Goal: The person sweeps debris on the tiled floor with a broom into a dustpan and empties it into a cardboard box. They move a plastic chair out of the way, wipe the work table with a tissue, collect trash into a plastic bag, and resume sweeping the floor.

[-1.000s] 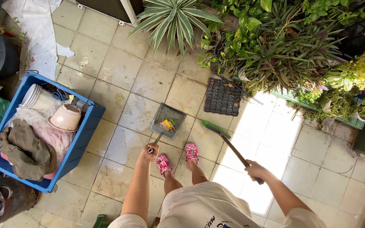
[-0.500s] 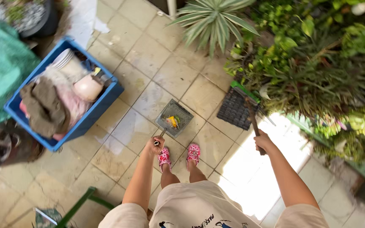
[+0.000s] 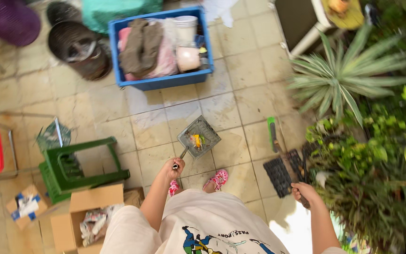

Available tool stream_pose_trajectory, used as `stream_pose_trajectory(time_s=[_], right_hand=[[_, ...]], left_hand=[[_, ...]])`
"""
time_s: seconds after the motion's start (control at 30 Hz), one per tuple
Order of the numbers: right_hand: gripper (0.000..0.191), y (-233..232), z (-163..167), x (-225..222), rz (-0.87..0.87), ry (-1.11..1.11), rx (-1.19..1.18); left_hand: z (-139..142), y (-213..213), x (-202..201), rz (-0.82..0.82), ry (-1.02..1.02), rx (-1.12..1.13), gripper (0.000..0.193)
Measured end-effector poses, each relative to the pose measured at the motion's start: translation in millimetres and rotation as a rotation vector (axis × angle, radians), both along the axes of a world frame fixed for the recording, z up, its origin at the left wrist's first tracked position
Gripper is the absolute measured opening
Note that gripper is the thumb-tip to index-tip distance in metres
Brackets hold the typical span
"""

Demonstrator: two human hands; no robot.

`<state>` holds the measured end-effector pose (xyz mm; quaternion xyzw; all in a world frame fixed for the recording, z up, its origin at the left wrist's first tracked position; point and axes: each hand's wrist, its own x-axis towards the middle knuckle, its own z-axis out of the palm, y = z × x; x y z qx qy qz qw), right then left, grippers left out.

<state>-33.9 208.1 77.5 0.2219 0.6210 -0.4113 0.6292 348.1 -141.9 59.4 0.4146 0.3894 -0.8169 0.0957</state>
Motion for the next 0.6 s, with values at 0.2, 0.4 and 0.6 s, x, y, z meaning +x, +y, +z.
stream_pose_trajectory(time_s=[0.2, 0.4, 0.6], right_hand=[[0.022, -107, 23, 65, 0.244, -0.031, 0.025], [0.010, -213, 36, 176, 0.540, 0.016, -0.045], [0.011, -300, 41, 322, 0.559, -0.003, -0.100]], left_hand=[[16, 17, 116, 0.246, 0.012, -0.068, 0.028], [24, 38, 240, 0.447, 0.016, -0.049, 0.023], [32, 41, 367, 0.513, -0.031, -0.036, 0.026]])
